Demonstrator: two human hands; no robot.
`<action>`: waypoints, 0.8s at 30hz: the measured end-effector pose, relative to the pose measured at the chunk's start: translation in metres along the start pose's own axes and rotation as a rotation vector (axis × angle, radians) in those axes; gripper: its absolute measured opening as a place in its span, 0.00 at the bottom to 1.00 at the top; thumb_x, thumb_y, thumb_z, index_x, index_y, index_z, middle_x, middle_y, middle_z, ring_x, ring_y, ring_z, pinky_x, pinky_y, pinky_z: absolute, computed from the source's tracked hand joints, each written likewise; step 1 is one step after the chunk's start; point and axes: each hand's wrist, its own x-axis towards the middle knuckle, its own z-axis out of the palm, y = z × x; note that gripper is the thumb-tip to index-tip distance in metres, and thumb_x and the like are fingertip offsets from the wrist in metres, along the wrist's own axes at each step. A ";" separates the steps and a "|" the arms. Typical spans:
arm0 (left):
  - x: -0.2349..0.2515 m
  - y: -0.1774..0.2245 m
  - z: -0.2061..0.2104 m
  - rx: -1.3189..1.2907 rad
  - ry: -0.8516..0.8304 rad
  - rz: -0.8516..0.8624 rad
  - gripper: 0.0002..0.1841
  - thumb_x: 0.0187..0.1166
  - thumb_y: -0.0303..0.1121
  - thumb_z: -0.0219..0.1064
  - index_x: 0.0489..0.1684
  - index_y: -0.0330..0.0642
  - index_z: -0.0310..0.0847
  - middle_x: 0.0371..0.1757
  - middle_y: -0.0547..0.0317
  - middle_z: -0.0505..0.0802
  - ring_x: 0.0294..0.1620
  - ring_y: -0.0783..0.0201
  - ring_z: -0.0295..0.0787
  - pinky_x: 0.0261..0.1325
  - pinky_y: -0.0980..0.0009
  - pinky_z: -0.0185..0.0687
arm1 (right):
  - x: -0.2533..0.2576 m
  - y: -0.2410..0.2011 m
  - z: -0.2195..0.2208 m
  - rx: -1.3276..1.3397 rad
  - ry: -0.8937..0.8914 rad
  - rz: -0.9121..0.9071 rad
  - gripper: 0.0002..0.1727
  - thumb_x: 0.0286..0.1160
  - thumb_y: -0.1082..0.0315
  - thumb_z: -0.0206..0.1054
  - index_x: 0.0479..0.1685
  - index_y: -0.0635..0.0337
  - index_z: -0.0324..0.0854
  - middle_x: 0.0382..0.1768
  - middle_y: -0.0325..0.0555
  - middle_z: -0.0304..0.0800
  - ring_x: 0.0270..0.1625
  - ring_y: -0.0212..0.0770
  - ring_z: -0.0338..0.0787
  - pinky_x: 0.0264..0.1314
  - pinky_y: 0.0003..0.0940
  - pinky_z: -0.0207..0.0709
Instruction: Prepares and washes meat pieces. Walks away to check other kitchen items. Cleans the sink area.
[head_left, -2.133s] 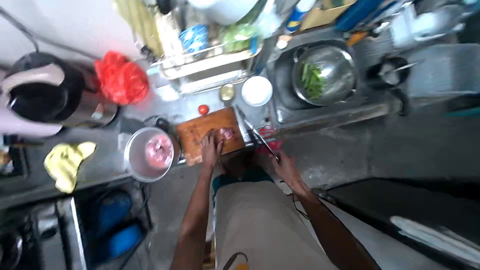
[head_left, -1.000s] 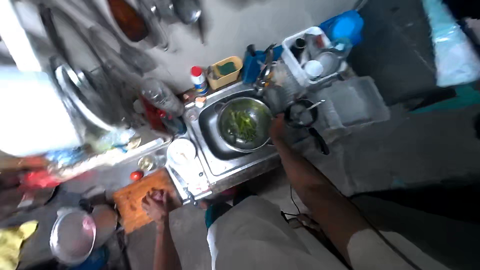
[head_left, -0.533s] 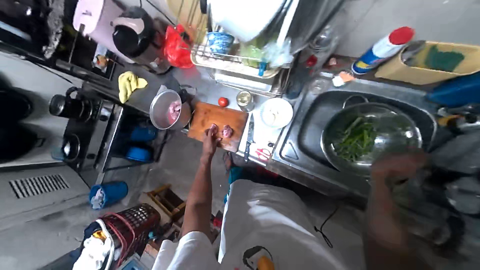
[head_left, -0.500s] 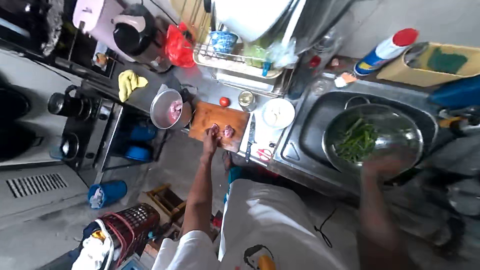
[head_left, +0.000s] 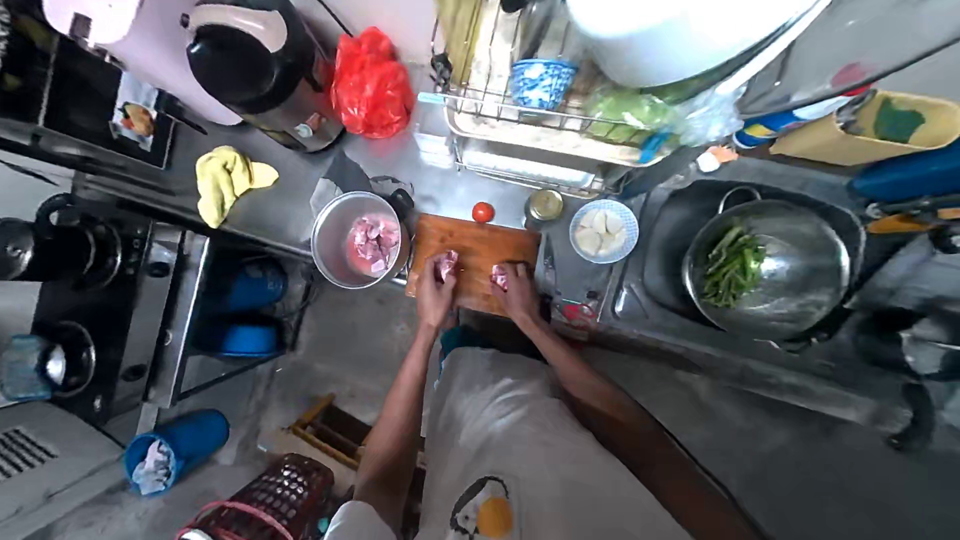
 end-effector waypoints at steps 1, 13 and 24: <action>0.002 0.003 -0.020 0.033 0.007 0.044 0.23 0.82 0.30 0.66 0.77 0.46 0.75 0.64 0.47 0.89 0.57 0.53 0.90 0.58 0.51 0.89 | 0.004 -0.003 0.004 0.036 0.009 0.015 0.26 0.74 0.59 0.75 0.72 0.54 0.81 0.70 0.62 0.81 0.69 0.62 0.84 0.70 0.62 0.80; 0.069 -0.070 -0.185 0.448 0.056 0.015 0.24 0.86 0.32 0.61 0.81 0.38 0.71 0.63 0.35 0.90 0.60 0.36 0.91 0.64 0.36 0.84 | 0.010 -0.139 -0.009 0.716 -0.213 0.111 0.22 0.88 0.57 0.62 0.77 0.52 0.75 0.64 0.52 0.88 0.54 0.45 0.92 0.57 0.45 0.87; 0.037 -0.087 -0.214 0.292 0.298 0.100 0.17 0.90 0.30 0.55 0.73 0.41 0.77 0.66 0.45 0.89 0.59 0.46 0.91 0.63 0.47 0.87 | 0.015 -0.182 -0.006 0.627 -0.201 0.036 0.20 0.89 0.58 0.62 0.73 0.58 0.78 0.63 0.51 0.90 0.55 0.45 0.94 0.61 0.45 0.89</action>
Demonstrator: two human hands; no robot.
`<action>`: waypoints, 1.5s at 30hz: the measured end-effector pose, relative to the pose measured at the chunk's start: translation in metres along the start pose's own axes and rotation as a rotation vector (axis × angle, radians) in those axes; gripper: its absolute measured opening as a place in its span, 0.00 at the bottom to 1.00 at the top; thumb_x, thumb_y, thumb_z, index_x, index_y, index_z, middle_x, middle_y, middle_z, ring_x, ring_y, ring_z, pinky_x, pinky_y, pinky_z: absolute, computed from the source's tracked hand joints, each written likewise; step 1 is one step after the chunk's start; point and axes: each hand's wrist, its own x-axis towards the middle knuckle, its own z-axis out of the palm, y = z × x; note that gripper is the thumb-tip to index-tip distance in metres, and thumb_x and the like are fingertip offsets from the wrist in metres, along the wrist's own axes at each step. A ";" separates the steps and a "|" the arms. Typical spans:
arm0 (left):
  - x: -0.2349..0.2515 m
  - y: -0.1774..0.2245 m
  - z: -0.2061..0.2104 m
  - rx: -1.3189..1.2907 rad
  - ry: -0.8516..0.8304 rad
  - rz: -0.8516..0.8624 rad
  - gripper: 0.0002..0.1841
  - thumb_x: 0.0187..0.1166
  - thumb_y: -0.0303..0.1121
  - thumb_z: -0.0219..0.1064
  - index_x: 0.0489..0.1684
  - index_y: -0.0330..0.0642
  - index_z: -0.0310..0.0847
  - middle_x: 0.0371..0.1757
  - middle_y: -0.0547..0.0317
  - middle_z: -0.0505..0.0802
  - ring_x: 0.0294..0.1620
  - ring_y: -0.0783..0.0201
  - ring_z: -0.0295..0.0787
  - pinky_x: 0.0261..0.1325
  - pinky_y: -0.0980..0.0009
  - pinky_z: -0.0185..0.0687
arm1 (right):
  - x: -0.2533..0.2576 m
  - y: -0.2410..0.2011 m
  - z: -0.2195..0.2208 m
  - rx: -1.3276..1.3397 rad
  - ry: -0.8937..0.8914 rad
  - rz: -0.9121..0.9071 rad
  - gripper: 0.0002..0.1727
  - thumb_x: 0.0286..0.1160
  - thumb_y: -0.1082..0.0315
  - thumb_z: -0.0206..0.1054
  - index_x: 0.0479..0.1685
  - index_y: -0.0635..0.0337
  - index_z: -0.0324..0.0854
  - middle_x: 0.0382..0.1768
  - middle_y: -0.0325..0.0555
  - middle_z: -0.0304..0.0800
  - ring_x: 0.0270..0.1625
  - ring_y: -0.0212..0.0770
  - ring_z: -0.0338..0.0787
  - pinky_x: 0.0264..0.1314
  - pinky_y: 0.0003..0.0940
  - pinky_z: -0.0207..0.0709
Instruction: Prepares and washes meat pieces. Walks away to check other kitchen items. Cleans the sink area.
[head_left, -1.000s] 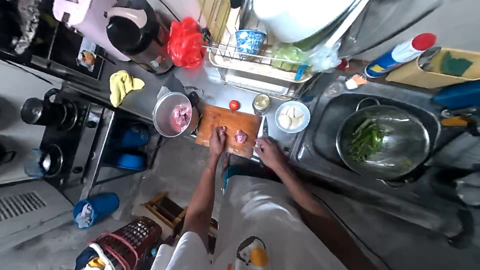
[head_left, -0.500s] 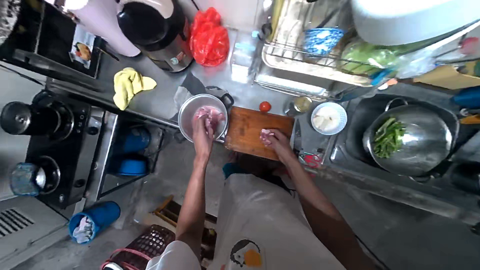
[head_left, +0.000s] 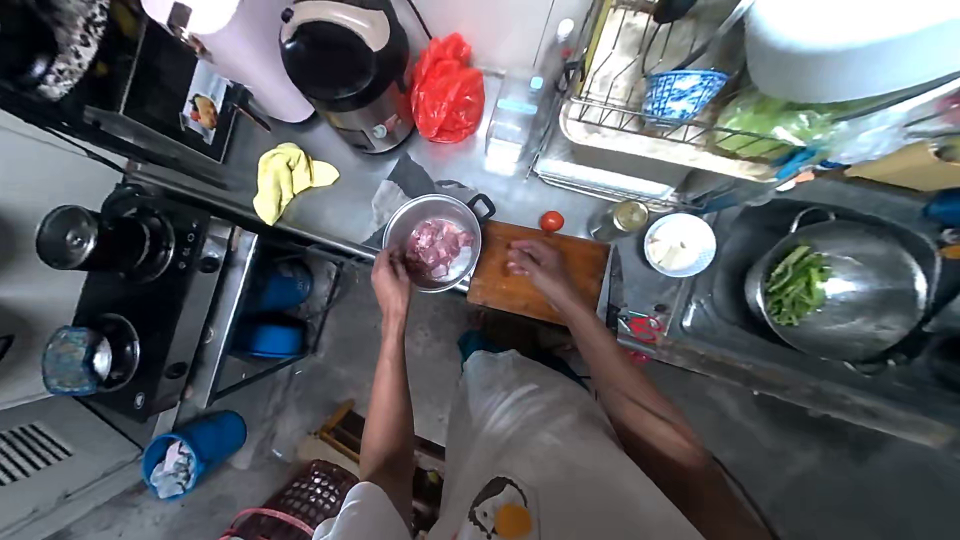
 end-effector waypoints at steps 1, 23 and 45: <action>0.002 -0.001 0.002 -0.022 -0.017 -0.020 0.17 0.90 0.31 0.55 0.73 0.42 0.77 0.66 0.45 0.89 0.59 0.47 0.91 0.62 0.47 0.88 | -0.007 0.013 -0.008 -0.040 0.006 0.008 0.20 0.89 0.58 0.63 0.72 0.57 0.79 0.62 0.51 0.90 0.55 0.44 0.94 0.60 0.45 0.89; 0.041 -0.028 0.007 0.044 -0.039 -0.359 0.46 0.75 0.41 0.76 0.89 0.28 0.53 0.81 0.22 0.70 0.82 0.33 0.69 0.81 0.43 0.69 | -0.186 0.197 -0.113 0.161 0.513 0.394 0.22 0.86 0.60 0.65 0.72 0.64 0.78 0.58 0.57 0.90 0.52 0.45 0.93 0.58 0.43 0.88; -0.064 0.013 0.035 -1.208 0.159 -0.107 0.24 0.78 0.23 0.55 0.73 0.28 0.58 0.66 0.39 0.81 0.65 0.55 0.82 0.67 0.56 0.83 | -0.189 0.214 -0.201 -0.092 0.086 0.191 0.24 0.86 0.55 0.65 0.73 0.60 0.80 0.64 0.58 0.89 0.65 0.51 0.89 0.75 0.52 0.78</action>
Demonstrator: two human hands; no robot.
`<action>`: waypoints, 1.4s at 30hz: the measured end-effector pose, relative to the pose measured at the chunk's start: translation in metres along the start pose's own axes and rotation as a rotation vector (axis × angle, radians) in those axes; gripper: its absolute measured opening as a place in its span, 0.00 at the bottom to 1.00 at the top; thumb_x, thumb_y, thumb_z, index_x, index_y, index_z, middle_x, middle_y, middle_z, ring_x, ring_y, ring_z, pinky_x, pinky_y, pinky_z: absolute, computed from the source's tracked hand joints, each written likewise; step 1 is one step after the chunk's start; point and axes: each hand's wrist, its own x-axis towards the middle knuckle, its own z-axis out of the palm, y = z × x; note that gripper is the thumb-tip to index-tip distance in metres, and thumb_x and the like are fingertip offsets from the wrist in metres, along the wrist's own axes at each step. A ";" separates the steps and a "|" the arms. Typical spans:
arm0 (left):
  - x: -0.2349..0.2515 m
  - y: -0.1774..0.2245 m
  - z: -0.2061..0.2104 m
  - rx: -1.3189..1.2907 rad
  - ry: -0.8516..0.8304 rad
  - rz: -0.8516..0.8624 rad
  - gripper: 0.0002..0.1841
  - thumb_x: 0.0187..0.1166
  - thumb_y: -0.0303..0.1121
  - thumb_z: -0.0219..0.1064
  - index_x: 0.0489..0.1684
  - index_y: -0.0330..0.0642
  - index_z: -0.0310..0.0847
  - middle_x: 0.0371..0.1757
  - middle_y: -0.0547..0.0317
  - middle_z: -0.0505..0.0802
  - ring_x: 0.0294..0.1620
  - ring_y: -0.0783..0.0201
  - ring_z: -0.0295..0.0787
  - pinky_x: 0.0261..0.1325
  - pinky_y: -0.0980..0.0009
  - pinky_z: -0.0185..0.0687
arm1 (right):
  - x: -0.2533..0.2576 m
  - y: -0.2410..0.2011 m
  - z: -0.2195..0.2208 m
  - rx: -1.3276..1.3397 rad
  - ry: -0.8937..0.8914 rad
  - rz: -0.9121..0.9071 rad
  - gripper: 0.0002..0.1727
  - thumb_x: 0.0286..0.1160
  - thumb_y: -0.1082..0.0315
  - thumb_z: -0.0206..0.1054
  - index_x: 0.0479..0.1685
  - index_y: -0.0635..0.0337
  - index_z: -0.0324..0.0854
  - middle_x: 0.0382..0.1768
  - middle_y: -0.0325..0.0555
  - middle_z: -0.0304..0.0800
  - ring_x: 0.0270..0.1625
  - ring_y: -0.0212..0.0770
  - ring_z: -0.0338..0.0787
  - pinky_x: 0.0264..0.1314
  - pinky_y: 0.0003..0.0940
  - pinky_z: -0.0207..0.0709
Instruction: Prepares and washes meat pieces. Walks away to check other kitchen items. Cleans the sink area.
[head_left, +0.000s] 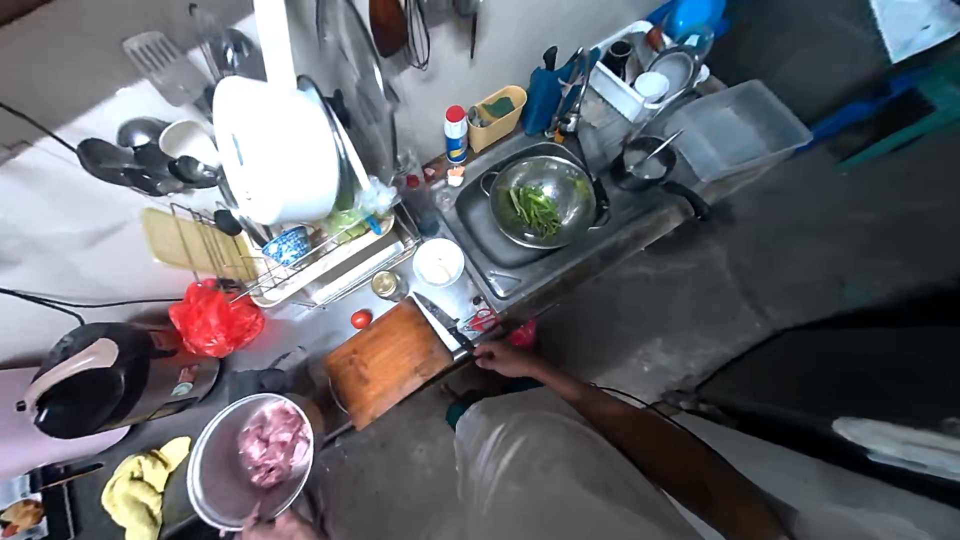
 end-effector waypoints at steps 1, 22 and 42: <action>-0.017 0.019 0.015 0.000 0.072 0.015 0.22 0.77 0.22 0.57 0.71 0.28 0.62 0.63 0.40 0.83 0.62 0.55 0.84 0.65 0.55 0.84 | -0.005 0.007 -0.013 0.026 0.002 -0.019 0.24 0.85 0.56 0.65 0.72 0.61 0.81 0.63 0.58 0.88 0.64 0.50 0.89 0.74 0.51 0.78; -0.346 -0.134 0.386 -0.121 -0.130 -0.904 0.23 0.62 0.12 0.57 0.59 0.34 0.67 0.45 0.45 0.88 0.43 0.55 0.90 0.44 0.57 0.90 | -0.106 0.048 -0.195 0.750 0.683 -0.339 0.38 0.72 0.66 0.66 0.88 0.59 0.63 0.72 0.51 0.83 0.69 0.42 0.87 0.70 0.43 0.84; -0.384 -0.217 0.419 0.532 -0.396 -0.560 0.34 0.77 0.36 0.75 0.80 0.34 0.65 0.71 0.41 0.83 0.71 0.53 0.82 0.71 0.56 0.84 | -0.029 0.004 -0.330 0.351 0.776 -0.022 0.29 0.92 0.40 0.50 0.56 0.55 0.86 0.45 0.39 0.93 0.48 0.30 0.91 0.59 0.34 0.87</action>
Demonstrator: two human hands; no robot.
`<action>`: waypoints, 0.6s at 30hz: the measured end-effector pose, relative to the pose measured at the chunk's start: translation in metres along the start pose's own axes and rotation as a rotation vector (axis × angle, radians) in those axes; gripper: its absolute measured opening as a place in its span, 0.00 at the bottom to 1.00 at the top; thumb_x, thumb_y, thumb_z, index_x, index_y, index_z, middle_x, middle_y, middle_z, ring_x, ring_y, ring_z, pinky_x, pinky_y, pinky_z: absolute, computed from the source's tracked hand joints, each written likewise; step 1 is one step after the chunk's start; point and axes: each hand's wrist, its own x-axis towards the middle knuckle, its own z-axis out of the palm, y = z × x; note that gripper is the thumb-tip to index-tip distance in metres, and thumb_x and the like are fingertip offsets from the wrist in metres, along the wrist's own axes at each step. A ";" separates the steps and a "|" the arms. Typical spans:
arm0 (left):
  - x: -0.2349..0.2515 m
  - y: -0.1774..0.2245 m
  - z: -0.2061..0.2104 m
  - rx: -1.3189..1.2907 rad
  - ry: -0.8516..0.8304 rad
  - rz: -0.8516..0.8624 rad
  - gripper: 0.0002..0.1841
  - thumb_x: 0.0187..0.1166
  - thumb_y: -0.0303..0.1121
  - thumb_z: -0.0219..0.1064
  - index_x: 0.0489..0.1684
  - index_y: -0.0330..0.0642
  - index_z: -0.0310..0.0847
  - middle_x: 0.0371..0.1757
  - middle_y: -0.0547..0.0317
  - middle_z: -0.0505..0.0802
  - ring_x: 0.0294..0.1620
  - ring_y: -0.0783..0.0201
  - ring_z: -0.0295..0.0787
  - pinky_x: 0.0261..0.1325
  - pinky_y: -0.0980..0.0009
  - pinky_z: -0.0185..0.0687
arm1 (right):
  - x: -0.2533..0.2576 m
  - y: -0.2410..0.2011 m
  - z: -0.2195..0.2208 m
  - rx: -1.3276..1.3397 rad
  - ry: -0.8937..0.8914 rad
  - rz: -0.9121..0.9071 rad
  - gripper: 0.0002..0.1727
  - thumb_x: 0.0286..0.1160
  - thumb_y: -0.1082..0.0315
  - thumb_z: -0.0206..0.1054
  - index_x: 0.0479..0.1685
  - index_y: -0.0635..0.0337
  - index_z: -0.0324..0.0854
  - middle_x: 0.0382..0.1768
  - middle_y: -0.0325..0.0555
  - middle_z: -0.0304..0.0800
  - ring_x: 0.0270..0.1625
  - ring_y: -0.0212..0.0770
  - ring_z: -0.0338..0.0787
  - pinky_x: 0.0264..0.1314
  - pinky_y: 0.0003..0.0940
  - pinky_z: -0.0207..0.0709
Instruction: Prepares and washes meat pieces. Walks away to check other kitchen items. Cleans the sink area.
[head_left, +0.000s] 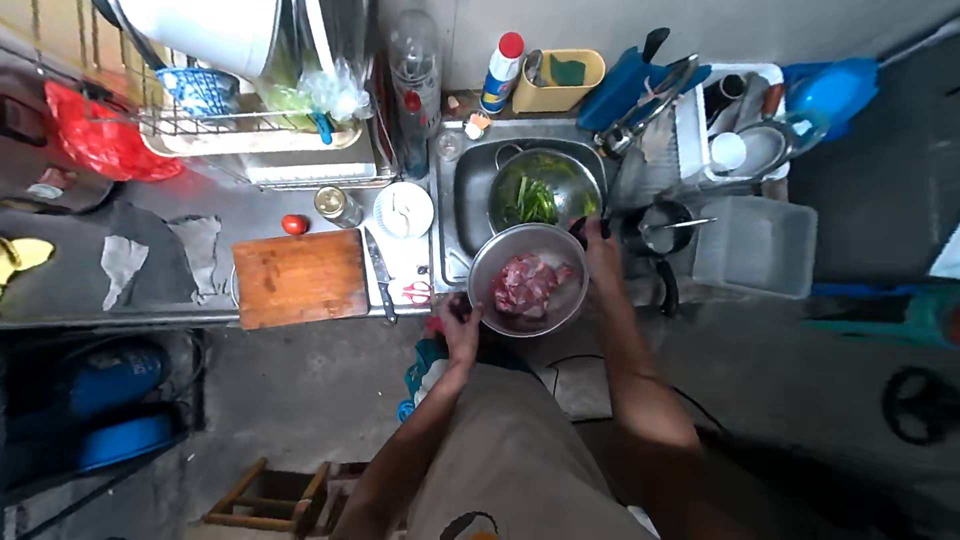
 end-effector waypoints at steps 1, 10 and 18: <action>0.004 0.006 0.001 0.200 -0.006 0.154 0.35 0.75 0.35 0.75 0.81 0.34 0.65 0.76 0.39 0.79 0.78 0.49 0.75 0.79 0.52 0.76 | 0.009 -0.001 0.002 -0.044 -0.027 -0.020 0.30 0.91 0.39 0.50 0.54 0.54 0.88 0.44 0.39 0.92 0.47 0.30 0.90 0.58 0.35 0.86; 0.072 0.023 0.099 0.567 -0.422 0.403 0.57 0.71 0.65 0.72 0.97 0.47 0.44 0.96 0.33 0.44 0.96 0.36 0.42 0.91 0.38 0.52 | 0.073 -0.034 0.035 -0.389 -0.283 -0.159 0.33 0.90 0.37 0.49 0.54 0.55 0.89 0.49 0.46 0.93 0.52 0.37 0.90 0.62 0.46 0.83; 0.114 0.008 0.138 0.639 -0.326 0.559 0.51 0.78 0.67 0.61 0.99 0.54 0.40 0.98 0.48 0.42 0.98 0.44 0.34 0.93 0.36 0.39 | 0.089 -0.054 0.087 -0.598 -0.386 -0.254 0.31 0.92 0.41 0.48 0.50 0.57 0.89 0.44 0.46 0.92 0.47 0.39 0.89 0.58 0.47 0.81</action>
